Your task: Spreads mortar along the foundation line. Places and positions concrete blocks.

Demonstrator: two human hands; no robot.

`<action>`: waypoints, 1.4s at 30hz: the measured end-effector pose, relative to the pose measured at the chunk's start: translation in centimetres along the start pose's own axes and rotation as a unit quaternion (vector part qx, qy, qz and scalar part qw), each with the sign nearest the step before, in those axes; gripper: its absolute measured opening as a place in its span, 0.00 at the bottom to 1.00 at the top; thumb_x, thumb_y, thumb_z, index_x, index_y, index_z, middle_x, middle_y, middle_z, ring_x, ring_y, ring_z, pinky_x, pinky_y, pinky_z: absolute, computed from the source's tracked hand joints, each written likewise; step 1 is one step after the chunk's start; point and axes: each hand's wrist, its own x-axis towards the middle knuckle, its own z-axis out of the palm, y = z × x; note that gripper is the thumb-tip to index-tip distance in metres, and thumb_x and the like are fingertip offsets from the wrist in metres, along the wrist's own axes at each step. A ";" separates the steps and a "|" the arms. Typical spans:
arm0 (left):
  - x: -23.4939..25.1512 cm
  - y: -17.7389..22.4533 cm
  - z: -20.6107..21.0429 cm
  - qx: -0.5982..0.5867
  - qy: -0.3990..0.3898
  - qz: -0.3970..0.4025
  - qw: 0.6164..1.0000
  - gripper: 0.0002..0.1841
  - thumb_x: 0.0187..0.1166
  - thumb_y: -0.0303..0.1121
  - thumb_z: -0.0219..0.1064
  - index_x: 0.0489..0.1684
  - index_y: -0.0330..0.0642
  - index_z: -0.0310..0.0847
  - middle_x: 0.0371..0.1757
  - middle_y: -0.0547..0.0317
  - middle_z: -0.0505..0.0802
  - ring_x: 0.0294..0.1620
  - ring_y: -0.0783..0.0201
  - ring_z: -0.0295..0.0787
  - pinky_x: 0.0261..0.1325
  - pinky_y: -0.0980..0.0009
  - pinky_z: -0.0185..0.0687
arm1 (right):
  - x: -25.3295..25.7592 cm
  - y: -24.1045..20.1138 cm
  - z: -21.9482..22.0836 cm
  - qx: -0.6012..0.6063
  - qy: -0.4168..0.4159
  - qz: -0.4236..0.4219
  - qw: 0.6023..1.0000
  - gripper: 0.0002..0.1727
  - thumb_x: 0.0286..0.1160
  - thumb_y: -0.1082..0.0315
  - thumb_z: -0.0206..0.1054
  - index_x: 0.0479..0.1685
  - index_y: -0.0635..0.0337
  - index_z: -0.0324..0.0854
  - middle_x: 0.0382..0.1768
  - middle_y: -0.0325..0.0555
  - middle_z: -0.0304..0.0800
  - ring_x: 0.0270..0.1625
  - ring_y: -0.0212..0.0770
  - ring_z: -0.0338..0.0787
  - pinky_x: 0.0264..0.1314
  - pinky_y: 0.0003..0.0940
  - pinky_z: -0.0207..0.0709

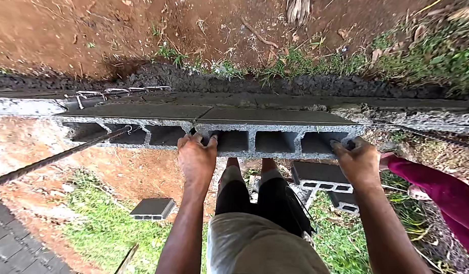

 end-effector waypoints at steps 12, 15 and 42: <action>0.3 0.6 0.0 0.040 -0.004 0.006 0.999 0.20 0.78 0.47 0.75 0.35 0.34 0.89 0.47 0.36 0.90 0.59 0.34 0.85 0.58 0.34 0.78 | 0.7 0.1 0.1 -0.004 -0.014 0.012 1.000 0.17 0.77 0.60 0.72 0.37 0.70 0.81 0.28 0.60 0.83 0.37 0.59 0.85 0.44 0.65 0.73; 0.4 0.6 -0.1 0.046 -0.009 0.003 0.999 0.21 0.78 0.48 0.74 0.36 0.34 0.89 0.50 0.36 0.90 0.62 0.34 0.84 0.59 0.33 0.77 | 0.7 0.0 0.0 -0.009 -0.017 0.008 1.000 0.17 0.78 0.59 0.71 0.37 0.68 0.81 0.28 0.58 0.82 0.36 0.58 0.84 0.43 0.64 0.72; 0.6 1.1 -0.2 0.078 -0.029 -0.001 0.997 0.23 0.79 0.50 0.73 0.38 0.31 0.88 0.52 0.31 0.90 0.62 0.30 0.84 0.61 0.30 0.76 | 1.4 -0.7 -0.1 -0.046 -0.043 0.028 0.998 0.20 0.82 0.59 0.70 0.37 0.72 0.79 0.31 0.68 0.84 0.43 0.70 0.87 0.49 0.72 0.73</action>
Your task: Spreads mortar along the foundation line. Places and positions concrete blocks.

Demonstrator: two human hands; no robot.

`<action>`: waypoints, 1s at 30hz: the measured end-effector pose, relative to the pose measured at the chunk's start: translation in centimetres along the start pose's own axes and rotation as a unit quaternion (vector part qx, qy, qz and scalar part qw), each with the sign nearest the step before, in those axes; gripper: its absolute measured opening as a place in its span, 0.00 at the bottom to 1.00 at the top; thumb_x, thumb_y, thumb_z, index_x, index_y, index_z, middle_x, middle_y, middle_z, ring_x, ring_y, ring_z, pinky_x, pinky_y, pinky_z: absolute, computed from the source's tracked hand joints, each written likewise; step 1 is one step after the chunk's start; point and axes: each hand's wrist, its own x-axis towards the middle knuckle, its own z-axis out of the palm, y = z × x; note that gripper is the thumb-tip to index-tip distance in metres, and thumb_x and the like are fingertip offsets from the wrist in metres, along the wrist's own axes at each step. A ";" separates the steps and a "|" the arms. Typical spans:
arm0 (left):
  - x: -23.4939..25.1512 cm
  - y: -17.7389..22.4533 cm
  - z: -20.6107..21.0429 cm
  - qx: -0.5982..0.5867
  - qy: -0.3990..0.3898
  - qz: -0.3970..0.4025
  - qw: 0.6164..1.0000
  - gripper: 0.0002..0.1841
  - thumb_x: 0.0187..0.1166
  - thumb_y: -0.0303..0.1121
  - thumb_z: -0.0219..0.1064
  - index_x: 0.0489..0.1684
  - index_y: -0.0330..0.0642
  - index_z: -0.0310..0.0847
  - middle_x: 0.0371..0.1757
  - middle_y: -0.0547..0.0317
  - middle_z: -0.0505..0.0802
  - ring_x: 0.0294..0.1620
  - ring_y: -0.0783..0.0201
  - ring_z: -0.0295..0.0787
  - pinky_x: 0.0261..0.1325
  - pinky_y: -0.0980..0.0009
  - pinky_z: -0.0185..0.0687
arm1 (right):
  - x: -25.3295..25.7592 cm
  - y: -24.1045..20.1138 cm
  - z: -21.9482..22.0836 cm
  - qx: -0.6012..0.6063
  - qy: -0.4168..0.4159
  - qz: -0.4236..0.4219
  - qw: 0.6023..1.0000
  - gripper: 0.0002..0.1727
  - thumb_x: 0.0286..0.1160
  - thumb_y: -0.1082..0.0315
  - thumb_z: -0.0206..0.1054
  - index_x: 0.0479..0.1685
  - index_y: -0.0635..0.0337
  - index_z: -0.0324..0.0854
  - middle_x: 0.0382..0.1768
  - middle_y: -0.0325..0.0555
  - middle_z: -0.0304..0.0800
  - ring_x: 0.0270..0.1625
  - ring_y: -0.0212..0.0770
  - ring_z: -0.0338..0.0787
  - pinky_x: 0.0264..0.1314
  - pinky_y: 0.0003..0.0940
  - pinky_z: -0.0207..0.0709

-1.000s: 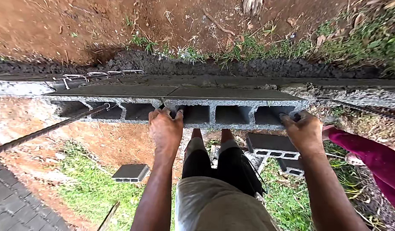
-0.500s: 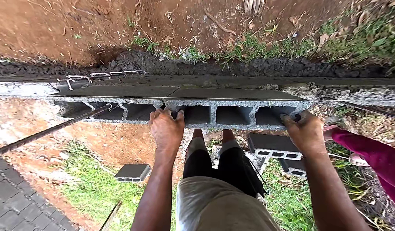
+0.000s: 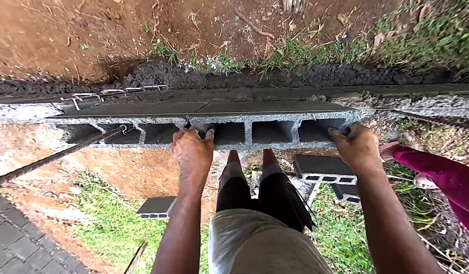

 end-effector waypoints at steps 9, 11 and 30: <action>0.2 0.0 0.0 0.014 -0.023 0.000 1.000 0.25 0.79 0.51 0.73 0.41 0.29 0.88 0.53 0.29 0.89 0.64 0.28 0.83 0.63 0.28 0.74 | 0.5 0.0 0.0 -0.013 -0.015 0.011 1.000 0.21 0.82 0.57 0.70 0.39 0.73 0.78 0.33 0.70 0.84 0.44 0.72 0.87 0.48 0.74 0.74; 0.3 0.1 0.0 0.016 -0.020 0.002 1.000 0.25 0.79 0.51 0.73 0.39 0.29 0.87 0.52 0.28 0.89 0.63 0.27 0.83 0.62 0.28 0.75 | 0.5 -0.1 -0.1 -0.015 -0.016 0.015 1.000 0.21 0.82 0.57 0.70 0.38 0.73 0.78 0.33 0.70 0.84 0.44 0.72 0.87 0.48 0.73 0.74; -0.1 1.1 -0.9 0.018 -0.042 -0.028 0.999 0.28 0.80 0.52 0.71 0.50 0.28 0.87 0.58 0.24 0.88 0.66 0.26 0.83 0.68 0.27 0.74 | 0.7 0.9 -0.2 -0.017 -0.037 -0.012 0.999 0.26 0.83 0.49 0.67 0.48 0.71 0.80 0.41 0.74 0.86 0.46 0.76 0.88 0.45 0.80 0.75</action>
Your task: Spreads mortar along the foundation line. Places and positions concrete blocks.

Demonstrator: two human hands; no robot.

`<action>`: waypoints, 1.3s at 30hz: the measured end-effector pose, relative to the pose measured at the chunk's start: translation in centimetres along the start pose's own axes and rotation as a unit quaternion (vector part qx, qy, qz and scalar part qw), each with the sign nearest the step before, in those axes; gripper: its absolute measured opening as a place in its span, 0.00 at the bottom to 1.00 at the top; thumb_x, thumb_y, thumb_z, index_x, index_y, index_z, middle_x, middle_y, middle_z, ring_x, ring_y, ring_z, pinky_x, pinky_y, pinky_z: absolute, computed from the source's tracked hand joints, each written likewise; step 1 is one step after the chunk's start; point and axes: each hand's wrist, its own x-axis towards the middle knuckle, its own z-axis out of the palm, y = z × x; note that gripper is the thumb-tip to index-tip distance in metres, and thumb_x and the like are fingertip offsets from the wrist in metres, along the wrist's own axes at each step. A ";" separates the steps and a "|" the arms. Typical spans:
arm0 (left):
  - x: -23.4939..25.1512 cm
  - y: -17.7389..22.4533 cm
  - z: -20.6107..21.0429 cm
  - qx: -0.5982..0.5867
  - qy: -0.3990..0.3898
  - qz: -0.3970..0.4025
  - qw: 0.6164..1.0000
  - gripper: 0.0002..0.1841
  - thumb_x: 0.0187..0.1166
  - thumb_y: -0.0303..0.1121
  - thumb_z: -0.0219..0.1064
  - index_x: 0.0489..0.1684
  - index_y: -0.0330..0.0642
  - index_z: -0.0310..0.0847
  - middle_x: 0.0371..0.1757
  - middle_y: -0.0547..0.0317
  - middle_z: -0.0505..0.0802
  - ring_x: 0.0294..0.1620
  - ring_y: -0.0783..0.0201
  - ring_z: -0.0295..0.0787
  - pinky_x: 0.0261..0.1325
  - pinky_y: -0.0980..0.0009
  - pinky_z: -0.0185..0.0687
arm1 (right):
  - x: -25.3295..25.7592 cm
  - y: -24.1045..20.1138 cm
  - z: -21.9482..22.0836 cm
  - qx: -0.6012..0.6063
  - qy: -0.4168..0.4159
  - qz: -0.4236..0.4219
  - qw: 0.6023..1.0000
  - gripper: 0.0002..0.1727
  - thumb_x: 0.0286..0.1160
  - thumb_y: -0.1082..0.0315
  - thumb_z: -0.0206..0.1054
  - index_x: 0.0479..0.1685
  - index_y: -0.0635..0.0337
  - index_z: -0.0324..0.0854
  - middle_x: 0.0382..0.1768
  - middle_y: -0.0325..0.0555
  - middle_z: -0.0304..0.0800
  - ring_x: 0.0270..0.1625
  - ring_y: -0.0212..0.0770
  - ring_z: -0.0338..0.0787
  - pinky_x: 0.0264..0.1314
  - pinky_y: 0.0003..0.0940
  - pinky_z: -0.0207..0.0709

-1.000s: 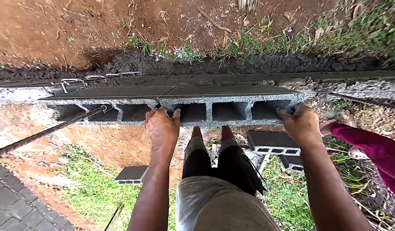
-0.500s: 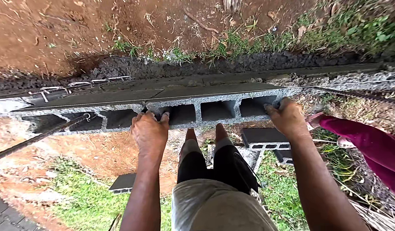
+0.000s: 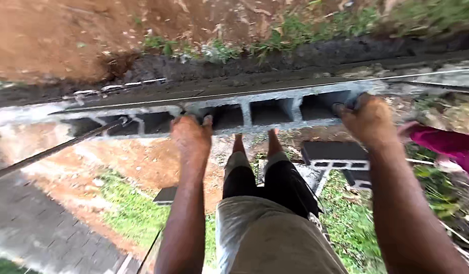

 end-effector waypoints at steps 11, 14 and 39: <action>1.1 -0.1 0.6 0.007 0.003 0.011 1.000 0.25 0.81 0.51 0.70 0.50 0.31 0.88 0.59 0.34 0.89 0.70 0.36 0.82 0.71 0.39 0.75 | 0.4 -0.6 -0.2 -0.023 0.009 0.023 0.999 0.28 0.83 0.48 0.66 0.44 0.73 0.78 0.41 0.80 0.83 0.48 0.83 0.85 0.45 0.83 0.71; 1.0 -0.1 0.6 0.006 0.001 0.008 1.000 0.25 0.81 0.51 0.69 0.51 0.32 0.87 0.59 0.35 0.88 0.70 0.36 0.81 0.70 0.40 0.75 | 0.3 -0.6 0.0 -0.018 0.012 0.018 1.000 0.28 0.84 0.50 0.67 0.46 0.75 0.78 0.43 0.80 0.84 0.50 0.83 0.85 0.49 0.83 0.71; -0.8 -2.0 1.3 -0.049 0.098 0.059 0.992 0.17 0.85 0.45 0.66 0.46 0.40 0.93 0.52 0.44 0.94 0.64 0.41 0.85 0.65 0.42 0.77 | -0.3 -0.8 0.5 -0.018 0.016 0.017 1.000 0.28 0.85 0.52 0.67 0.48 0.78 0.78 0.47 0.82 0.83 0.57 0.82 0.83 0.58 0.81 0.69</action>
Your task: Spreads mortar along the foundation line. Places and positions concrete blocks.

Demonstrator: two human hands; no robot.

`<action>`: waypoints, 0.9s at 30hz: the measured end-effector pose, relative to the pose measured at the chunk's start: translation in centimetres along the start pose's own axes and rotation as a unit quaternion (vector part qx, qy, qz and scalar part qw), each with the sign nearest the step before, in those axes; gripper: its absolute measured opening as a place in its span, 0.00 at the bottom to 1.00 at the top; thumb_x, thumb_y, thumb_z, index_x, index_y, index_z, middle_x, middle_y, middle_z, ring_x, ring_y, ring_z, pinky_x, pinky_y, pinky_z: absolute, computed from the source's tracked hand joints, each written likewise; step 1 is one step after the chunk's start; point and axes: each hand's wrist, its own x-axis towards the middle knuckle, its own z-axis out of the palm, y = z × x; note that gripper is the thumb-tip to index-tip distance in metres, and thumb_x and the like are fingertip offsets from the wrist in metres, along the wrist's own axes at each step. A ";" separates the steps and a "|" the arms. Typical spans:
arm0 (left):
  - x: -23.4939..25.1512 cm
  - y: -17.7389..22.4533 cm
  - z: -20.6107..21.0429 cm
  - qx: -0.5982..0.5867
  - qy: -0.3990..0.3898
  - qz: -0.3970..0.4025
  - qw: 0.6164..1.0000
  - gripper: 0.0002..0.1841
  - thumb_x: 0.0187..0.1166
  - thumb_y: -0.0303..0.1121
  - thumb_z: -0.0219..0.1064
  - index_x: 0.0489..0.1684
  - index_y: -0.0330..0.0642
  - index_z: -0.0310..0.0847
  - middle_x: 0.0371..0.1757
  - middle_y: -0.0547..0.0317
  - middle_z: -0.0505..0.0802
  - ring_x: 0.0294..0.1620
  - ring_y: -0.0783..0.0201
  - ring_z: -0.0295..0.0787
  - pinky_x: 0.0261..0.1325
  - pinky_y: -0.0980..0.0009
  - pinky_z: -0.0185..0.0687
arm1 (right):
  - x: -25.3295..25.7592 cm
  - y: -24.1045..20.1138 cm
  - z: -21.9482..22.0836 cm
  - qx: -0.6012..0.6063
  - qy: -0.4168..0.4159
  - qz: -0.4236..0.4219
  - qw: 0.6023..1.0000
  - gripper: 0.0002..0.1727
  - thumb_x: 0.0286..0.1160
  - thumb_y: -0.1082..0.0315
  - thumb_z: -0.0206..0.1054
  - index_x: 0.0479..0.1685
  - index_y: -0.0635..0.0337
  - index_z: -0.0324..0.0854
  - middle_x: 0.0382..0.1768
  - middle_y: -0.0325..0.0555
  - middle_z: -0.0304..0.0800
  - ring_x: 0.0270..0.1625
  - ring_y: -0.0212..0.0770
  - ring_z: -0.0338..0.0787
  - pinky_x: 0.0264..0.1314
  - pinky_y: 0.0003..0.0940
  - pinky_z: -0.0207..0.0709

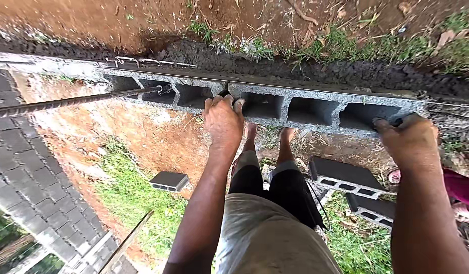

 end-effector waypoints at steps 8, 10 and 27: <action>0.3 0.3 -0.3 0.019 -0.020 -0.002 1.000 0.17 0.86 0.45 0.66 0.43 0.40 0.93 0.49 0.44 0.93 0.63 0.41 0.85 0.64 0.42 0.76 | 0.1 0.0 0.0 -0.001 0.001 0.001 1.000 0.28 0.85 0.52 0.66 0.48 0.79 0.77 0.47 0.82 0.83 0.57 0.82 0.83 0.57 0.81 0.69; 0.4 0.4 -0.3 0.020 -0.021 -0.003 1.000 0.17 0.85 0.45 0.66 0.43 0.39 0.92 0.49 0.44 0.93 0.63 0.41 0.85 0.64 0.42 0.76 | 0.2 0.0 0.0 -0.002 0.002 0.001 1.000 0.28 0.85 0.52 0.67 0.47 0.79 0.77 0.47 0.83 0.83 0.57 0.82 0.83 0.58 0.81 0.69; 0.0 -0.9 0.1 -0.008 -0.014 0.054 0.998 0.23 0.87 0.48 0.62 0.49 0.31 0.87 0.54 0.27 0.89 0.63 0.25 0.83 0.66 0.26 0.70 | 0.2 -0.4 -0.3 0.032 -0.004 0.014 0.999 0.22 0.82 0.54 0.68 0.49 0.71 0.81 0.44 0.69 0.88 0.54 0.69 0.90 0.57 0.70 0.77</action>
